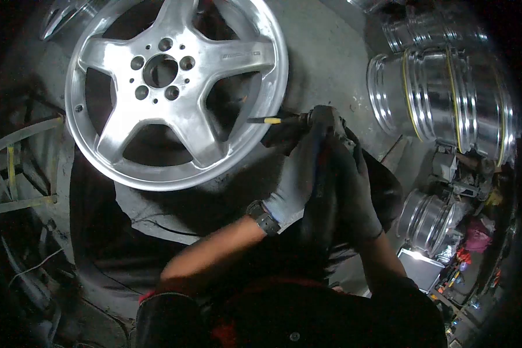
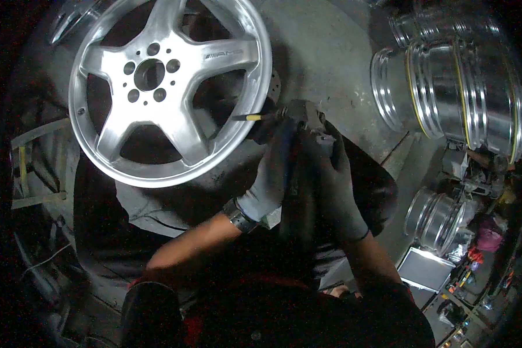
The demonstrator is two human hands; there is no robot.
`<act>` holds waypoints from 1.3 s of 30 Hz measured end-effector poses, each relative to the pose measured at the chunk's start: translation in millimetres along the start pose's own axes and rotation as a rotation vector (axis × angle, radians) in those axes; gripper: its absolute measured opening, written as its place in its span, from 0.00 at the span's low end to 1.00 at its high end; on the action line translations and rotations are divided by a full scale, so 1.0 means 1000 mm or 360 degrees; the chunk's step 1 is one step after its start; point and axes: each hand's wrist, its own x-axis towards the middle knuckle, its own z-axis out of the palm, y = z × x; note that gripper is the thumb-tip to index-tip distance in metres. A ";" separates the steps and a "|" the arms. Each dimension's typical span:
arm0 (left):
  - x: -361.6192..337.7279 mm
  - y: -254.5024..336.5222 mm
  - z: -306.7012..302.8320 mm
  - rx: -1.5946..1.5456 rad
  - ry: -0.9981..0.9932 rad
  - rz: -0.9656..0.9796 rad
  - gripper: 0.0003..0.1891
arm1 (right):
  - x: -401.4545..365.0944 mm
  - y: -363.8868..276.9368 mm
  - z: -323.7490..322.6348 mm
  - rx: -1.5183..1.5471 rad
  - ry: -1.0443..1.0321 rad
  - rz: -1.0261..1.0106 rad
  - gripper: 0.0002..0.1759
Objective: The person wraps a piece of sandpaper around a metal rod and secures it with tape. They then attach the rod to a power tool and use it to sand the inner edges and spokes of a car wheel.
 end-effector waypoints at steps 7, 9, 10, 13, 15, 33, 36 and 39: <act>0.038 0.010 0.012 0.0134 -0.0168 0.0195 0.27 | 0.025 -0.004 -0.012 0.0351 -0.0042 -0.0075 0.34; 0.058 0.013 0.011 0.0161 -0.0218 0.0155 0.28 | 0.031 -0.006 -0.013 0.0328 -0.0023 -0.0093 0.34; 0.064 0.014 0.011 0.0189 -0.0266 0.0114 0.29 | 0.033 -0.007 -0.013 0.0306 -0.0006 -0.0108 0.35; 0.062 -0.003 0.002 0.0303 -0.0260 0.0333 0.29 | 0.039 -0.007 -0.012 0.0252 0.0042 -0.0149 0.36; 0.037 0.011 0.009 0.0300 -0.0152 0.0198 0.28 | 0.026 -0.001 -0.016 0.0142 0.0042 -0.0127 0.36; -0.025 -0.016 -0.017 0.0260 -0.0038 0.0061 0.20 | -0.023 0.017 -0.007 0.0036 -0.0027 0.0008 0.37; -0.012 -0.026 -0.003 0.0566 -0.0114 0.0323 0.20 | -0.030 0.011 -0.010 0.0188 -0.0108 -0.0072 0.37; -0.004 0.015 0.013 0.1229 -0.0342 0.0856 0.19 | -0.033 0.003 -0.021 0.0318 -0.0210 -0.0310 0.35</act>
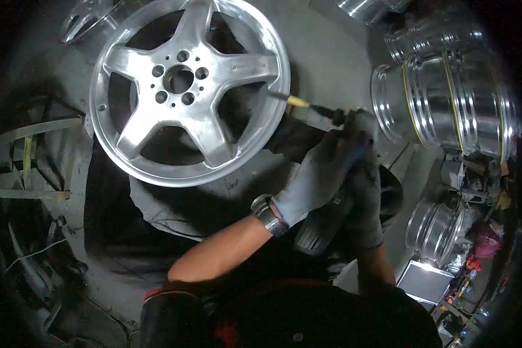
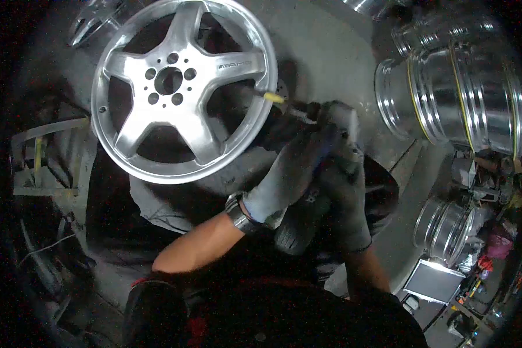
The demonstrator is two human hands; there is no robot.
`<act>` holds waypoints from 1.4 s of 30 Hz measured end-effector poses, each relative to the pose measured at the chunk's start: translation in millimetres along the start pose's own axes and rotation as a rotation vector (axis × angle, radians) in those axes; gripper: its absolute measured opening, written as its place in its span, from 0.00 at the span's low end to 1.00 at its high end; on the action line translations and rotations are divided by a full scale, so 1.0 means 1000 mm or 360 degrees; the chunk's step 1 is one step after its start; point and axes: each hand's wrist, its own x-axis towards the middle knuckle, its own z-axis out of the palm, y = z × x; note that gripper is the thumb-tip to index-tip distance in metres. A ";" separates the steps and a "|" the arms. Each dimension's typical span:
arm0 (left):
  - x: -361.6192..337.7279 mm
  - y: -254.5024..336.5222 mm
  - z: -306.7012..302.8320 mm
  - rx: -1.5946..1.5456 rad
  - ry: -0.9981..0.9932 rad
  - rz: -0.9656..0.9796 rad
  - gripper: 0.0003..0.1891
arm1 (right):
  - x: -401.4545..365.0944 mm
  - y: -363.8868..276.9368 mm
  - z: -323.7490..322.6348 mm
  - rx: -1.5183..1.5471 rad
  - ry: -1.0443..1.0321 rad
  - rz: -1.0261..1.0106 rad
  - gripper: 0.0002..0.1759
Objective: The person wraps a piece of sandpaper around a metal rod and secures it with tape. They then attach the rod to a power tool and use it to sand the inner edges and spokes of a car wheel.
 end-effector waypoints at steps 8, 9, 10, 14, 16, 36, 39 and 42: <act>0.008 0.039 -0.008 -0.0412 -0.0399 -0.0341 0.23 | -0.026 -0.009 0.008 0.0229 0.0150 0.0026 0.31; 0.000 0.041 -0.012 -0.0793 -0.0317 -0.0647 0.23 | -0.027 -0.002 0.008 0.0222 0.0143 0.0030 0.31; -0.007 0.042 -0.014 -0.1177 -0.0231 -0.0950 0.25 | -0.028 0.005 0.008 0.0223 0.0137 0.0062 0.32; -0.025 0.018 -0.017 -0.1186 -0.0095 -0.0872 0.27 | -0.030 0.009 0.028 0.0230 0.0212 0.0170 0.35; -0.021 0.010 -0.021 -0.1145 -0.0158 -0.0822 0.27 | -0.022 0.007 0.032 0.0149 0.0211 0.0147 0.36; 0.015 -0.026 -0.015 -0.2015 0.0093 -0.0819 0.27 | 0.027 0.002 0.042 -0.0629 0.0349 -0.0040 0.39; -0.008 -0.017 -0.013 -0.1762 0.0171 -0.0925 0.28 | 0.009 0.003 0.042 -0.0492 0.0316 0.0043 0.41; -0.013 -0.013 -0.012 -0.1706 0.0161 -0.0893 0.29 | 0.005 0.005 0.038 -0.0600 0.0283 0.0121 0.42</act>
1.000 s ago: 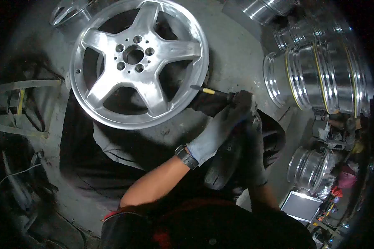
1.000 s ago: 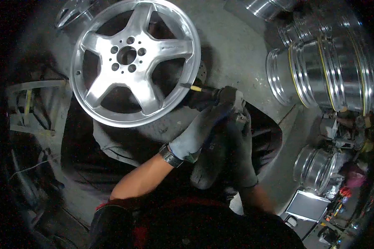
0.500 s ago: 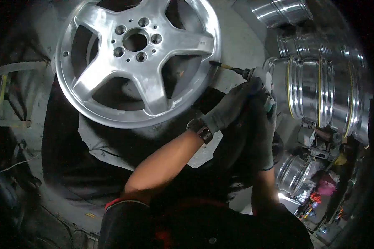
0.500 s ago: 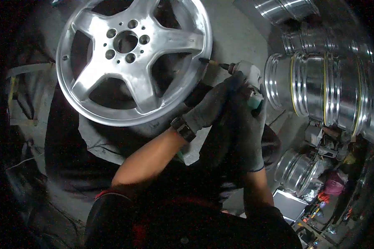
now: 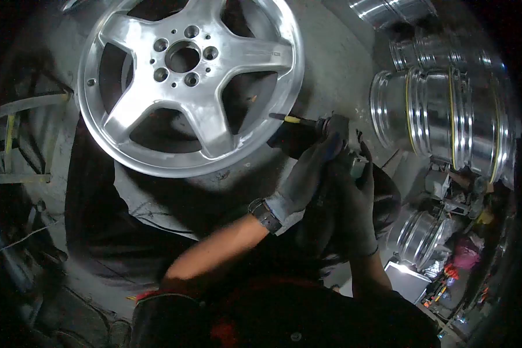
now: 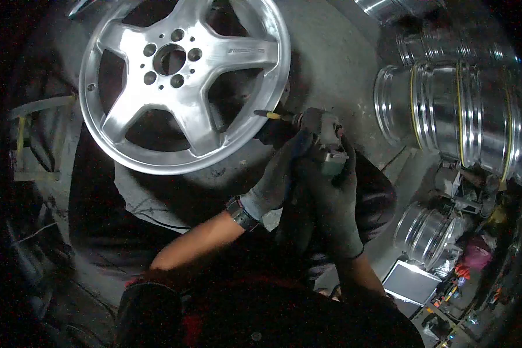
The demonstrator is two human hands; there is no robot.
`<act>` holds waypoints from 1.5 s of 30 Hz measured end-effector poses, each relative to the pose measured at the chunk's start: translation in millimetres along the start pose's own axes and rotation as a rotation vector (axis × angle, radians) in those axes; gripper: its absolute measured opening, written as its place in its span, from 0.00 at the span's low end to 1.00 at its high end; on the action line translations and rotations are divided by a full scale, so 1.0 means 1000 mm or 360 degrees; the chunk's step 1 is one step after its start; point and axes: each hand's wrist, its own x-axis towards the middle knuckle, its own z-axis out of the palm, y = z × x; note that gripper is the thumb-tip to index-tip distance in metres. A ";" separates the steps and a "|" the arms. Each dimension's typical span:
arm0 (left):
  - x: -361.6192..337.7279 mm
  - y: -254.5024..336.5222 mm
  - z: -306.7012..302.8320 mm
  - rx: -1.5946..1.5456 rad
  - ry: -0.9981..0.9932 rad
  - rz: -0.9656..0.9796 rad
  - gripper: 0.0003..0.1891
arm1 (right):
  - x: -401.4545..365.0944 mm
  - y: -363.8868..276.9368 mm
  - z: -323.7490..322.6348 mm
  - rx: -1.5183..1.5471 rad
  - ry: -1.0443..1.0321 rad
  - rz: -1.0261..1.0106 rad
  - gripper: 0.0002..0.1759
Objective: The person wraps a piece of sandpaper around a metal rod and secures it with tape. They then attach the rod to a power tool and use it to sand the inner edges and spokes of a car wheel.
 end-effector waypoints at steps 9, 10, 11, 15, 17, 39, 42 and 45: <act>0.056 0.004 -0.004 0.0421 -0.0236 0.0238 0.30 | 0.034 -0.009 -0.003 0.0283 0.0096 -0.0067 0.33; 0.060 -0.004 -0.008 0.0346 -0.0313 0.0255 0.30 | 0.032 -0.012 -0.003 0.0279 0.0049 -0.0043 0.34; 0.054 -0.001 -0.006 0.0349 -0.0314 0.0249 0.30 | 0.031 -0.014 -0.005 0.0275 0.0003 -0.0019 0.36; 0.017 -0.004 0.007 0.0210 0.0040 0.0070 0.27 | 0.014 0.001 -0.008 0.0091 0.0061 -0.0055 0.39; 0.013 -0.002 0.011 0.0032 0.0098 0.0042 0.28 | 0.009 -0.005 -0.006 0.0101 0.0063 0.0113 0.41; 0.005 -0.015 -0.004 0.0304 0.0150 0.0017 0.23 | 0.000 0.005 -0.008 0.0300 -0.0002 0.0168 0.44; -0.023 -0.014 0.003 0.0076 0.0188 0.0066 0.23 | -0.011 0.019 -0.006 0.0143 0.0003 0.0179 0.45; -0.043 -0.050 -0.034 0.0304 0.0316 0.0103 0.23 | -0.023 0.018 0.001 0.0065 -0.0038 0.0135 0.32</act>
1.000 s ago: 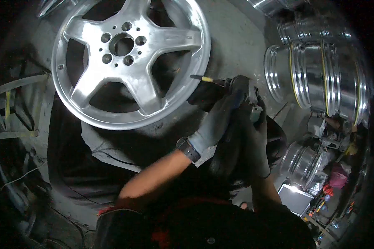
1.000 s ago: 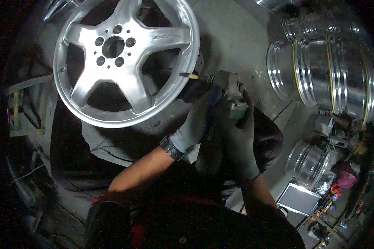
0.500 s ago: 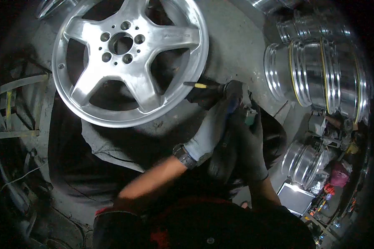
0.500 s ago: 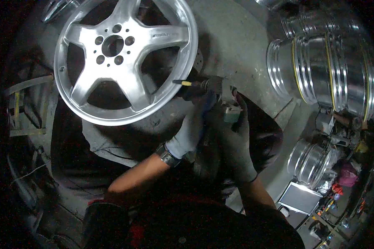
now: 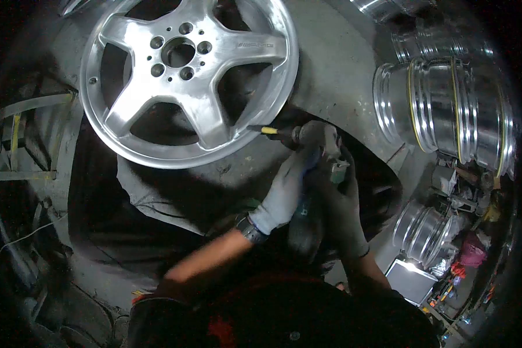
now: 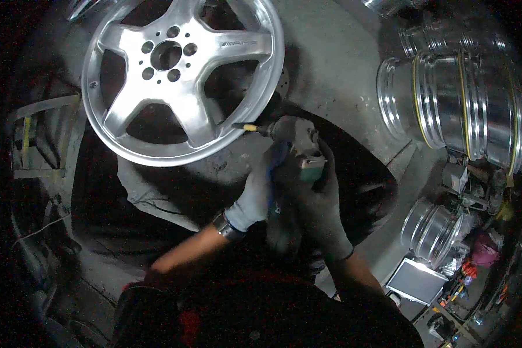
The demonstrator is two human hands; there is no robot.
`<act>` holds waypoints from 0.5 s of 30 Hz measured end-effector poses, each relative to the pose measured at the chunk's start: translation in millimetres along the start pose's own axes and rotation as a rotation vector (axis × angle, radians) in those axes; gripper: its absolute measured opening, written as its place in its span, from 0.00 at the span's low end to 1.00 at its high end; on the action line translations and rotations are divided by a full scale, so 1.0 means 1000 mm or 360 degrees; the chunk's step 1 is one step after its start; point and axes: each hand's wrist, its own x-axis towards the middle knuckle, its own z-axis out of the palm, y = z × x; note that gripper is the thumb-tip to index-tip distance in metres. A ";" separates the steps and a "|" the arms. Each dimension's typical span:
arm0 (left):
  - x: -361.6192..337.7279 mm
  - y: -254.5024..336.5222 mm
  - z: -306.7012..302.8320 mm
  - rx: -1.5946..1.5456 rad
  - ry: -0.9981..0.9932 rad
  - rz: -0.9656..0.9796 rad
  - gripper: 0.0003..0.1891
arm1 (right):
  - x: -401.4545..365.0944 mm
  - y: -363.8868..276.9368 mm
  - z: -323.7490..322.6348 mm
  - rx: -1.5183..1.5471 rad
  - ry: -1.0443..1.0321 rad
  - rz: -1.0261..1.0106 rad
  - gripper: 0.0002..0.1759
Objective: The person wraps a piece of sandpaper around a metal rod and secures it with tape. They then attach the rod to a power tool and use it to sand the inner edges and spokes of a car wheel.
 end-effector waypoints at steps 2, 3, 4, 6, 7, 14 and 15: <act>0.000 -0.012 -0.007 0.0219 0.0046 0.0032 0.23 | -0.005 -0.003 -0.001 -0.0059 -0.0182 0.0021 0.35; 0.001 -0.002 0.003 -0.0121 0.0060 -0.0077 0.23 | -0.005 -0.006 0.000 -0.0058 -0.0185 0.0019 0.35; 0.003 0.009 0.010 -0.0463 0.0072 -0.0184 0.22 | -0.003 -0.008 0.000 0.0065 -0.0175 0.0054 0.40; 0.008 0.030 0.018 -0.0375 -0.0064 -0.0143 0.22 | -0.002 -0.010 -0.001 0.0181 -0.0165 0.0089 0.46; 0.010 0.034 0.020 -0.0285 -0.0199 -0.0104 0.22 | -0.001 -0.009 -0.001 0.0187 -0.0110 0.0094 0.46; -0.026 0.007 -0.005 0.0449 -0.0081 0.0566 0.23 | -0.009 0.001 0.002 0.0149 -0.0294 0.0131 0.47; -0.026 0.007 -0.005 0.0452 -0.0011 0.0541 0.23 | -0.010 0.001 0.003 0.0152 -0.0296 0.0132 0.47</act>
